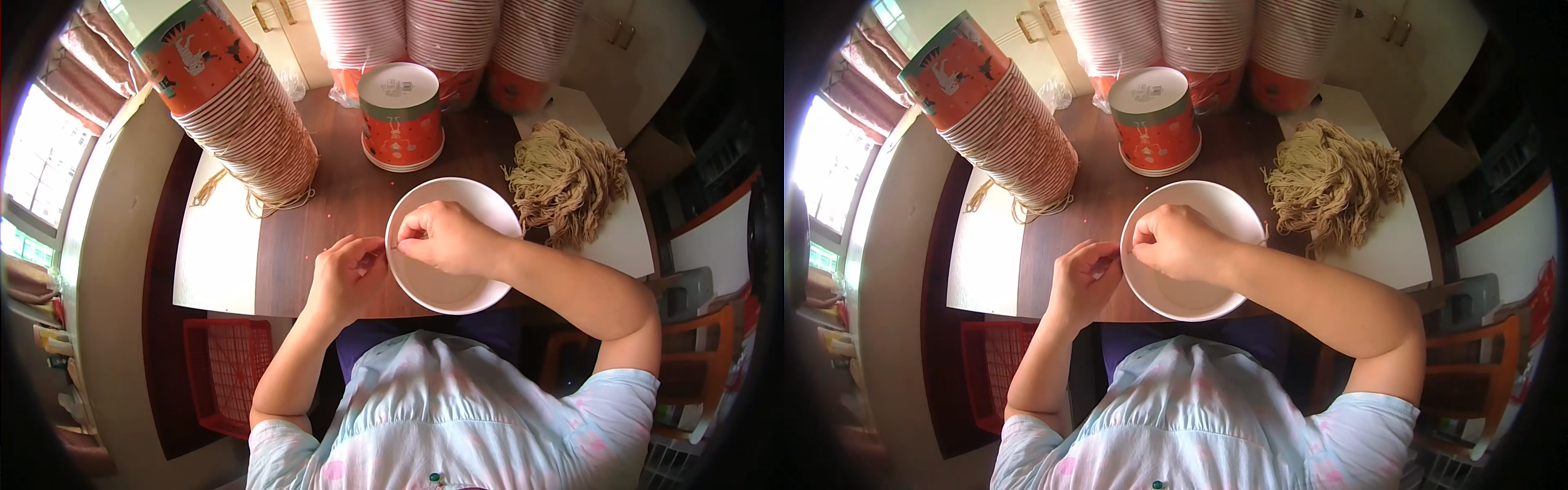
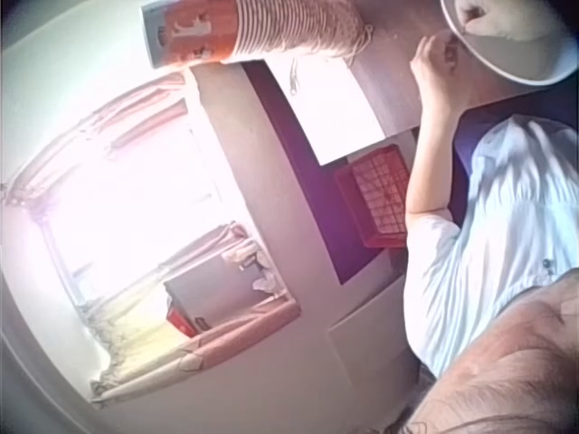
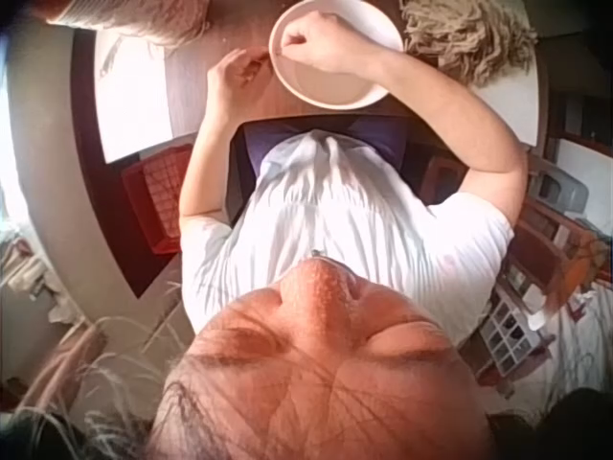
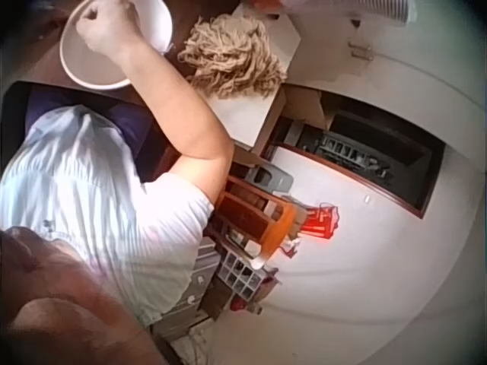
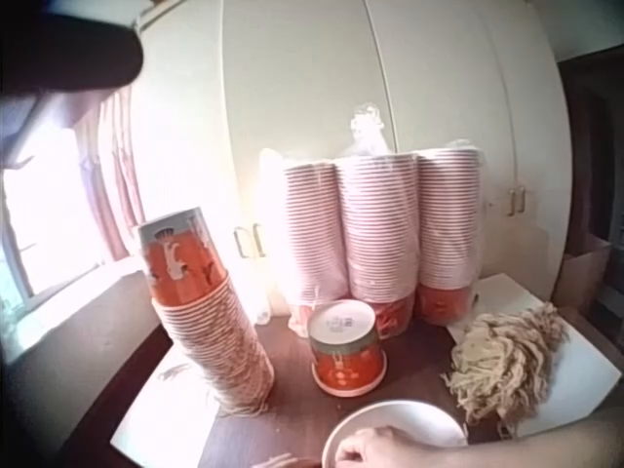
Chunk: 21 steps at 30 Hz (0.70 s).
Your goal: Attaching rope handles to paper buckets by threading them through pre-punched holes.
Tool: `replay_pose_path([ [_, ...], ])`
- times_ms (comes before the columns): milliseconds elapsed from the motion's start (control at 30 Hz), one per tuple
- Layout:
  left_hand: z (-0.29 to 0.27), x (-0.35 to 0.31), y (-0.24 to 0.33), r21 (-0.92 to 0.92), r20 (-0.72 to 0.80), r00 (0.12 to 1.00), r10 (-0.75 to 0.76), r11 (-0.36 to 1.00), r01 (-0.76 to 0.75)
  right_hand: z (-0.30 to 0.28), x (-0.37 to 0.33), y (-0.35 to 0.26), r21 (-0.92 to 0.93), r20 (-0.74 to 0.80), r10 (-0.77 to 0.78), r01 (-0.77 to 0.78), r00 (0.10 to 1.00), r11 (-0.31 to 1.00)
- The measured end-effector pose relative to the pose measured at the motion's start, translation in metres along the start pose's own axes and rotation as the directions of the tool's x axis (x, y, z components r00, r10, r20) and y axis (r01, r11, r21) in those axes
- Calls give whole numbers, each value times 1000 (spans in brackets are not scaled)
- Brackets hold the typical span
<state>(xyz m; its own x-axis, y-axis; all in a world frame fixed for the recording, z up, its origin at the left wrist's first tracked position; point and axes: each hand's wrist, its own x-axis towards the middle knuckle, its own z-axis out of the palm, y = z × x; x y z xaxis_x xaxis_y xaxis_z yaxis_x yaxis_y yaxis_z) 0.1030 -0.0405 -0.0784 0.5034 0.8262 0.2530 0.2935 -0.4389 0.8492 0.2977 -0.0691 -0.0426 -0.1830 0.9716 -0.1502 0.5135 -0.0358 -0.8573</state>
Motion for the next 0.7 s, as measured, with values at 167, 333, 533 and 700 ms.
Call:
replay_pose_path([
  [167, 0, 3, 4, 60, 20, 1000, 13, 998, -14, 4, 3, 1, -16, -3, 6, -6, 1000, 1000],
  [333, -12, -2, 4, 90, 31, 995, -95, 992, 92, 3, -9, -9, -80, 18, 2, -1, 1000, 997],
  [533, -37, -16, 2, -485, 325, 941, -99, 836, 255, 1, -51, -43, -589, 135, -186, 230, 973, 775],
  [700, -23, -17, 12, -606, 297, 955, -5, 772, 192, -6, -44, -29, -597, 222, -318, 387, 922, 703],
])
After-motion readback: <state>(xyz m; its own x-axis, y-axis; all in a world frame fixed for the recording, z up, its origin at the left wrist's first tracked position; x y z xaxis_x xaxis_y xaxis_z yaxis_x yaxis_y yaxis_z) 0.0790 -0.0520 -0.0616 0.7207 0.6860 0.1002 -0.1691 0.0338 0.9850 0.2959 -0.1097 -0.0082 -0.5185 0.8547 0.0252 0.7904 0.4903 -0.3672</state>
